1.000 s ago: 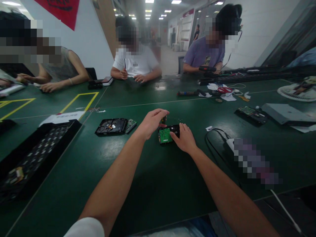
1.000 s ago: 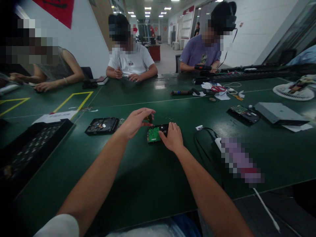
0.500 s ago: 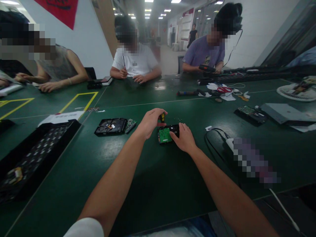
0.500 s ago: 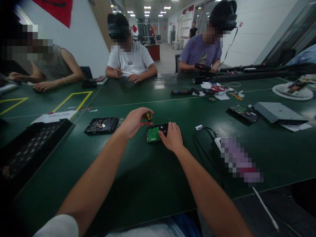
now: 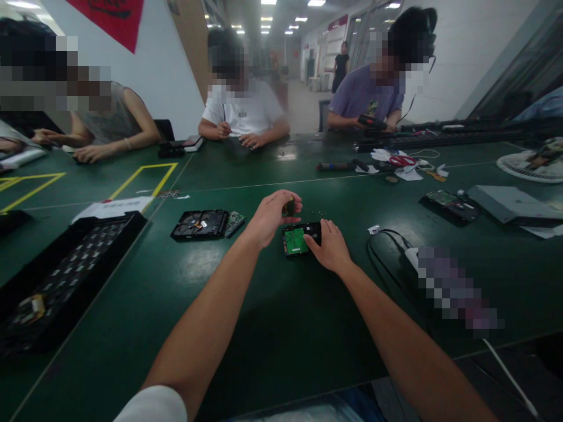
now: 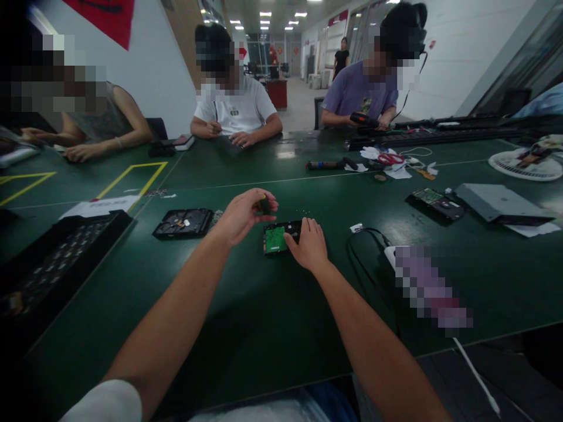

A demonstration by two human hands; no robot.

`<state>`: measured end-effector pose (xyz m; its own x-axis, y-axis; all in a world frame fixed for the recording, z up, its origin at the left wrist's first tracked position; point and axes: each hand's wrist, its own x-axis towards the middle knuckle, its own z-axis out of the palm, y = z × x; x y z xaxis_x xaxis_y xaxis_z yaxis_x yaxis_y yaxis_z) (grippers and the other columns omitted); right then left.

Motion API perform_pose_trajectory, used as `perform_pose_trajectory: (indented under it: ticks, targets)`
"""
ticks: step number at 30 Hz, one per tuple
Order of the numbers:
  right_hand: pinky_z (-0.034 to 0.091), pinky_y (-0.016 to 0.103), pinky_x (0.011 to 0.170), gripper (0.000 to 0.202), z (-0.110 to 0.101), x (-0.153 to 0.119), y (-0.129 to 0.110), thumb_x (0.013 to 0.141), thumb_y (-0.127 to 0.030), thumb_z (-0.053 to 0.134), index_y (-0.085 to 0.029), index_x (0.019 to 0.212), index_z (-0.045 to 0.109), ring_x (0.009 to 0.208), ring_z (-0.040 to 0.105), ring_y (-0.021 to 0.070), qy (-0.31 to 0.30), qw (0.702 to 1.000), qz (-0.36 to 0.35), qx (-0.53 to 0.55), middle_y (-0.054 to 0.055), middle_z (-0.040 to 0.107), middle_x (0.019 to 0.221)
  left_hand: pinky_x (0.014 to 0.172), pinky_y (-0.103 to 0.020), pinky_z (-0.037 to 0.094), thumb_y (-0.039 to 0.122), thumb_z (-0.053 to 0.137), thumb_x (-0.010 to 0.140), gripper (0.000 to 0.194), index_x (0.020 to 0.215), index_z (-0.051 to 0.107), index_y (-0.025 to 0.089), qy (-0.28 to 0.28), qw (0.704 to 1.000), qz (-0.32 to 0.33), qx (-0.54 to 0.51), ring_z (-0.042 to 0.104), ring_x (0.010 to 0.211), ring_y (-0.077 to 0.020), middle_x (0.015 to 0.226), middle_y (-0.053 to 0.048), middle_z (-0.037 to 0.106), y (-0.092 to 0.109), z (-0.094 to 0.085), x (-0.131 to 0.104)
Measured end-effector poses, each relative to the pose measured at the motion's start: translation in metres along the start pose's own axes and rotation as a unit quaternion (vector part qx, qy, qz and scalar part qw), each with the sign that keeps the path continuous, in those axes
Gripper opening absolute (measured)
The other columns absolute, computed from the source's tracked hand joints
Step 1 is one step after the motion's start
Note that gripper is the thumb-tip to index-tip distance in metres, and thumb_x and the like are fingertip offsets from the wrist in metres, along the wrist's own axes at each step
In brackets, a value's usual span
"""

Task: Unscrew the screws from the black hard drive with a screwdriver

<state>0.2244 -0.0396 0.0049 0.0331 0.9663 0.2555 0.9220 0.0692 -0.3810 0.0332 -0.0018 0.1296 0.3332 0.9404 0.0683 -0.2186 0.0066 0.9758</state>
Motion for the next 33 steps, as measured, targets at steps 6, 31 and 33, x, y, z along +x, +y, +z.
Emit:
perform_pose_trajectory:
  ticks: [6, 31, 33]
  targets:
    - [0.028, 0.051, 0.125, 0.083, 0.0007, 0.0003, -0.0009, 0.1, -0.062, 0.043, 0.001, 0.154, 0.041, 0.15, 0.04, 0.0377, 0.004, 1.0, -0.003, -0.001, 0.027, 0.05, 0.154, 0.069, -0.028, 0.059, 0.033, 0.066, 0.09, 0.017, 0.092, 0.072, 0.017, -0.017, 0.999, 0.004, 0.052, 0.06, 0.089, -0.0176, 0.093, -0.007, 0.062, 0.0014, 0.0017, -0.0009]
    - [0.03, 0.052, 0.124, 0.084, 0.0011, 0.0008, 0.0003, 0.1, -0.065, 0.042, -0.001, 0.155, 0.042, 0.15, 0.04, 0.0378, -0.002, 1.0, 0.0, -0.002, 0.025, 0.049, 0.156, 0.061, -0.026, 0.06, 0.033, 0.06, 0.092, 0.021, 0.098, 0.075, 0.02, 0.052, 0.988, 0.038, 0.137, 0.063, 0.099, -0.0227, 0.107, -0.009, 0.068, 0.0004, -0.0005, 0.0015]
    - [0.03, 0.051, 0.124, 0.084, 0.0013, 0.0007, -0.0001, 0.1, -0.064, 0.042, 0.0, 0.154, 0.042, 0.149, 0.041, 0.038, -0.001, 1.0, -0.001, -0.007, 0.026, 0.05, 0.155, 0.064, -0.029, 0.061, 0.029, 0.06, 0.092, 0.018, 0.101, 0.072, 0.019, 0.044, 0.995, 0.02, 0.083, 0.064, 0.094, -0.0214, 0.1, -0.009, 0.068, 0.001, 0.0004, 0.0012]
